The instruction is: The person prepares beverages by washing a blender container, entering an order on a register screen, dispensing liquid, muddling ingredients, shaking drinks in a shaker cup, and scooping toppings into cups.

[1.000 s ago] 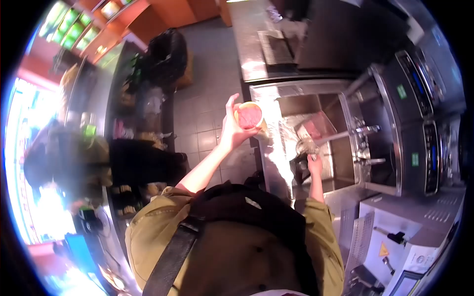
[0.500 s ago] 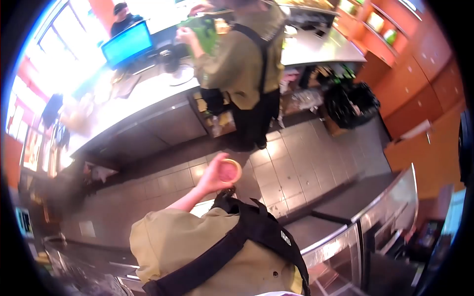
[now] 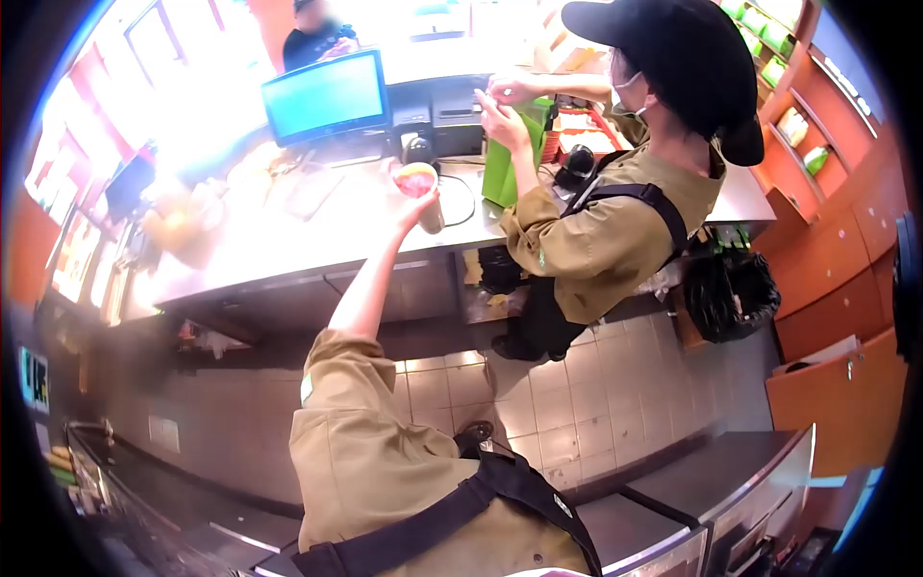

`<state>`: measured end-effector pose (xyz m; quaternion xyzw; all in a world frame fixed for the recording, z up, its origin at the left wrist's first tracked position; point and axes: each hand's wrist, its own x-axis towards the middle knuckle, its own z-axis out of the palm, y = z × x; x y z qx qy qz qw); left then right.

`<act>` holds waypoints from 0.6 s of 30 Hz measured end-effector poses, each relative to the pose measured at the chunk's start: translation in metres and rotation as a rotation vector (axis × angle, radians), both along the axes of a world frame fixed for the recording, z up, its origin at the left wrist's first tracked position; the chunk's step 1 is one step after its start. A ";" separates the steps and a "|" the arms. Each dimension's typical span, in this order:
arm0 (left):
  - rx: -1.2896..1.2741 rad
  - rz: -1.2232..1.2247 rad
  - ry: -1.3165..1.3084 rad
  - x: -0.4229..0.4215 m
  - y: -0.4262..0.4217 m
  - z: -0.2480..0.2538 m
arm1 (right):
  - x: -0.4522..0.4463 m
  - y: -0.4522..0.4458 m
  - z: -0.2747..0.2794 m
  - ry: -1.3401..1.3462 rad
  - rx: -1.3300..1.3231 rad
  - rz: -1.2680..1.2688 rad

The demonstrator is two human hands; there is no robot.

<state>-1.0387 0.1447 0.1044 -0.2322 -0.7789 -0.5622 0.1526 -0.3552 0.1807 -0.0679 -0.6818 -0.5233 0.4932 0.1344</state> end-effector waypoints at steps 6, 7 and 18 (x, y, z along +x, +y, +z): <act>-0.011 -0.012 0.032 -0.073 0.063 -0.036 | -0.014 -0.033 0.035 -0.024 -0.003 -0.050; -0.014 -0.002 0.028 -0.073 0.067 -0.037 | -0.012 -0.039 0.040 -0.032 -0.004 -0.066; -0.162 0.055 -0.089 -0.051 0.024 -0.077 | 0.019 -0.048 0.058 -0.048 0.004 -0.174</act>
